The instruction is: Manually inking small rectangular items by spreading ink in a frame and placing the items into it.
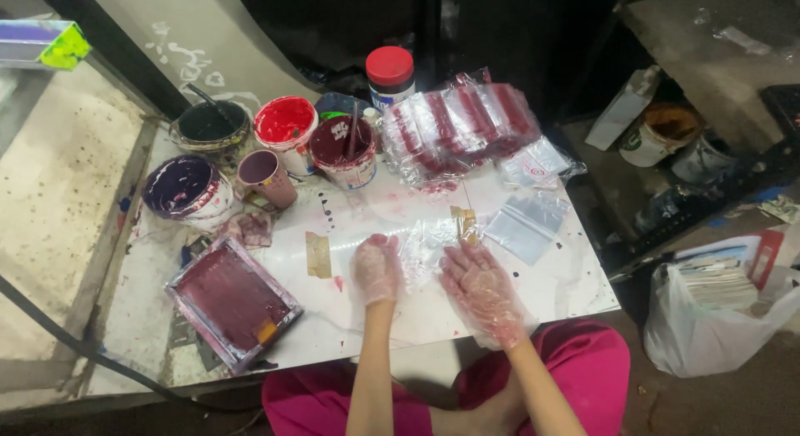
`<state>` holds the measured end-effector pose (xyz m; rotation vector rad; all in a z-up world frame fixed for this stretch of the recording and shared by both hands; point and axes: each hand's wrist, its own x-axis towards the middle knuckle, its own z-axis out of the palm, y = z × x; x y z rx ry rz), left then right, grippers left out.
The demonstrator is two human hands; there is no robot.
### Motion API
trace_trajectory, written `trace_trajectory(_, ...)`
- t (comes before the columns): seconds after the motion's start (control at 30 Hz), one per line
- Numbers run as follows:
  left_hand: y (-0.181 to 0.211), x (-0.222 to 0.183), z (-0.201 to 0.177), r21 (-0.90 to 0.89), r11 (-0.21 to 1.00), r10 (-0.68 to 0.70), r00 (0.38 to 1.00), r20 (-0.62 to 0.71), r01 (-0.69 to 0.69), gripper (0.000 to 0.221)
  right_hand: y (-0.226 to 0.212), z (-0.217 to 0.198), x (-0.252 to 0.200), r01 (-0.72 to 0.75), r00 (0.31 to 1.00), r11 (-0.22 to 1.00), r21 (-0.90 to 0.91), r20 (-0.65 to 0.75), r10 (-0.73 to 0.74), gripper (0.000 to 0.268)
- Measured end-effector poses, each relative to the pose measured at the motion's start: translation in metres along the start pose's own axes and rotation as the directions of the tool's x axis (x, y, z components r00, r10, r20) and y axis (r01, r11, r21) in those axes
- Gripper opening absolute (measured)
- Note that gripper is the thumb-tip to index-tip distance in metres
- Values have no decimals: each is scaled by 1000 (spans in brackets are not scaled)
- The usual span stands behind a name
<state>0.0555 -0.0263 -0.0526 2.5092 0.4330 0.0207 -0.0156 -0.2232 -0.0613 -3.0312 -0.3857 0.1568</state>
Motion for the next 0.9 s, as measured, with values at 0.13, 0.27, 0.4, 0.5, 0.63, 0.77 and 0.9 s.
trace_trajectory(0.13,-6,5,-26,-322,933,-196,977,-87,159,17,5,-18,-13,-141,959,960,243,-208,193,36)
trace_trajectory(0.27,34,-41,-86,-188,982,34,998,47,-25,49,7,19,-3,-148,924,933,327,-290,248,37)
trace_trajectory(0.4,26,-67,-38,-74,994,91,986,143,-82,62,4,-2,-8,-151,919,935,320,-303,252,35)
trace_trajectory(0.5,-15,-45,10,71,896,426,894,136,-438,24,3,-24,-15,-213,894,860,463,-263,363,32)
trace_trajectory(0.63,-12,-46,-9,-142,937,328,943,51,-318,10,7,-19,-17,-229,885,848,478,-260,386,30)
trace_trajectory(0.77,-10,-23,-34,-443,896,-6,999,-45,-15,24,5,-23,-16,-227,885,858,461,-269,379,30)
trace_trajectory(0.9,-20,10,-58,-749,582,-331,933,139,318,15,-4,-37,-11,-199,919,868,454,-220,326,34)
